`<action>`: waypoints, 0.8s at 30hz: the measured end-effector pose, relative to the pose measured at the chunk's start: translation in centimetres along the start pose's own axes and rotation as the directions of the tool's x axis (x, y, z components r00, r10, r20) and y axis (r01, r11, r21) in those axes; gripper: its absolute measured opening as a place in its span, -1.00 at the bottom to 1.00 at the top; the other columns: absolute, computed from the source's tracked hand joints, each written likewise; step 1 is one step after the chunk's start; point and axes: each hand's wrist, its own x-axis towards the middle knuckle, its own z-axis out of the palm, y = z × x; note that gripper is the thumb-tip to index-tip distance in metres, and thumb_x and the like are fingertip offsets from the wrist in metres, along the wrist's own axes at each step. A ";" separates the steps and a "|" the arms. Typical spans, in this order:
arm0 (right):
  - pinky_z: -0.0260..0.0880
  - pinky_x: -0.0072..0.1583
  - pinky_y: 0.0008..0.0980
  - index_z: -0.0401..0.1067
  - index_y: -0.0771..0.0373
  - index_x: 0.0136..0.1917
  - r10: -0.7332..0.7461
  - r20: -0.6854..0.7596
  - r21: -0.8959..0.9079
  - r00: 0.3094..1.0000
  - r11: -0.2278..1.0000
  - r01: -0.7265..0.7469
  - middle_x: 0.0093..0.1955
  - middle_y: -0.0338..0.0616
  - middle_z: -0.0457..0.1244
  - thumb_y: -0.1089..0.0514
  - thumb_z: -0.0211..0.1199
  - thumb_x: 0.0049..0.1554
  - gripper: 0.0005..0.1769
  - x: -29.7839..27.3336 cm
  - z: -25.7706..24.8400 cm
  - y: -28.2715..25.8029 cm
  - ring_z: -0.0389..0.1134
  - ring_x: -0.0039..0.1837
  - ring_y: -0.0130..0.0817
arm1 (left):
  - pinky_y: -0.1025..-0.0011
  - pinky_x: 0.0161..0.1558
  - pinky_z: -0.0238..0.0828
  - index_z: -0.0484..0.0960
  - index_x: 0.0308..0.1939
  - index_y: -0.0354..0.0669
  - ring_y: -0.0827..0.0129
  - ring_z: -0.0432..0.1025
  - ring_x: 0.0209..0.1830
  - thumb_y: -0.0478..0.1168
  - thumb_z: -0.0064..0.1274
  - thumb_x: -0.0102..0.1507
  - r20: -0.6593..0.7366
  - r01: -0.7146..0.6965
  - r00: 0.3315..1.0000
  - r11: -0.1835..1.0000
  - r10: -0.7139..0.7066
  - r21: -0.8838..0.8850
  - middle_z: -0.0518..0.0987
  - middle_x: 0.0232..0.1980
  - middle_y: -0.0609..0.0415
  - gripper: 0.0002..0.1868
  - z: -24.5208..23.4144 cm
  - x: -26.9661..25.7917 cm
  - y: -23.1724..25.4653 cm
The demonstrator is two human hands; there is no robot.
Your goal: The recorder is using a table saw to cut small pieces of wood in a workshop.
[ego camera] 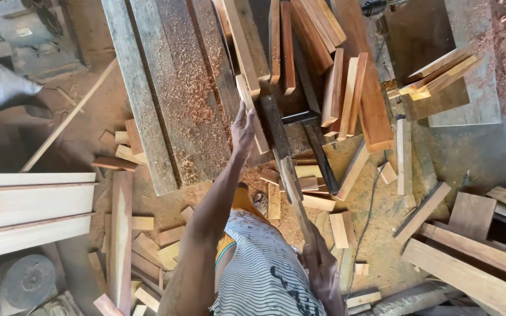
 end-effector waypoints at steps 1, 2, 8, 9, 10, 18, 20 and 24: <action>0.45 -0.33 -0.42 0.16 0.09 0.56 0.003 0.001 -0.001 1.000 1.000 -0.003 -0.39 -0.17 0.35 -0.06 -0.10 0.29 -0.39 0.6 -0.1 0.1 0.39 -0.37 -0.49 | 0.27 -0.02 0.61 0.08 0.56 0.02 0.21 0.44 0.36 0.04 -0.12 0.32 0.000 0.003 1.000 1.000 -0.003 0.000 0.13 0.61 0.07 -0.26 -0.1 1.7 -2.2; 0.38 -0.32 -0.43 0.12 0.13 0.59 -0.060 0.034 0.042 0.998 0.997 0.059 -0.35 -0.15 0.30 0.00 -0.10 0.31 -0.39 1.2 -0.1 0.2 0.30 -0.36 -0.49 | 0.26 0.25 0.37 0.07 0.58 -0.05 0.17 0.25 0.50 0.01 -0.10 0.40 0.034 -0.121 0.992 0.992 0.122 -0.044 0.10 0.64 0.01 -0.29 -0.2 3.4 -4.5; 0.31 -0.32 -0.46 0.01 0.09 0.63 -0.192 0.111 0.113 0.975 0.977 0.180 -0.30 -0.22 0.29 0.18 -0.07 0.31 -0.36 4.1 1.3 1.0 0.19 -0.38 -0.55 | 0.23 0.54 0.08 0.09 0.57 -0.10 0.16 0.02 0.64 -0.05 -0.06 0.42 0.079 -0.145 0.985 0.980 0.156 -0.133 0.08 0.64 -0.01 -0.32 -1.2 7.0 -7.7; 0.30 -0.32 -0.47 0.02 0.06 0.63 -0.162 0.115 0.112 0.980 0.982 0.149 -0.30 -0.23 0.29 0.21 -0.06 0.29 -0.35 4.5 1.5 0.7 0.18 -0.38 -0.55 | 0.22 0.56 0.05 0.08 0.58 -0.12 0.14 0.01 0.65 -0.08 -0.05 0.42 0.096 -0.188 0.975 0.972 0.203 -0.142 0.06 0.64 -0.03 -0.31 -1.2 8.0 -9.0; 0.30 -0.32 -0.47 0.02 0.06 0.63 -0.151 0.118 0.106 0.982 0.985 0.139 -0.30 -0.23 0.29 0.21 -0.06 0.29 -0.35 4.4 1.5 0.2 0.18 -0.38 -0.55 | 0.22 0.56 0.05 0.08 0.58 -0.12 0.14 0.01 0.65 -0.08 -0.05 0.42 0.096 -0.176 0.977 0.974 0.191 -0.144 0.06 0.64 -0.03 -0.31 -1.1 7.6 -8.9; 0.31 -0.21 -0.43 0.09 0.09 0.63 -0.284 0.073 0.035 0.956 0.959 0.282 -0.32 -0.18 0.21 0.17 -0.08 0.35 -0.41 5.8 3.4 -3.5 0.20 -0.28 -0.51 | 0.19 0.51 0.19 0.14 0.56 -0.15 0.13 0.11 0.60 -0.05 -0.08 0.43 0.076 -0.216 0.973 0.976 0.218 -0.032 0.13 0.64 -0.08 -0.34 -1.3 6.1 -6.2; 0.30 -0.22 -0.41 0.08 0.10 0.63 -0.271 0.076 0.012 0.960 0.963 0.271 -0.32 -0.17 0.22 0.15 -0.08 0.35 -0.41 5.9 3.8 -3.9 0.20 -0.29 -0.49 | 0.18 0.50 0.20 0.15 0.56 -0.15 0.12 0.11 0.60 -0.03 -0.09 0.43 0.070 -0.217 0.974 0.976 0.217 0.003 0.13 0.63 -0.08 -0.35 -1.5 6.1 -5.7; 0.25 -0.23 -0.35 0.07 0.07 0.64 -0.172 0.096 -0.027 0.980 0.984 0.175 -0.38 -0.09 0.17 0.08 -0.09 0.36 -0.40 5.9 4.1 -4.9 0.18 -0.31 -0.43 | 0.15 0.46 0.27 0.13 0.56 -0.12 0.10 0.17 0.57 0.02 -0.13 0.44 0.079 -0.199 0.978 0.974 0.191 0.108 0.14 0.62 -0.08 -0.34 -1.7 6.8 -5.6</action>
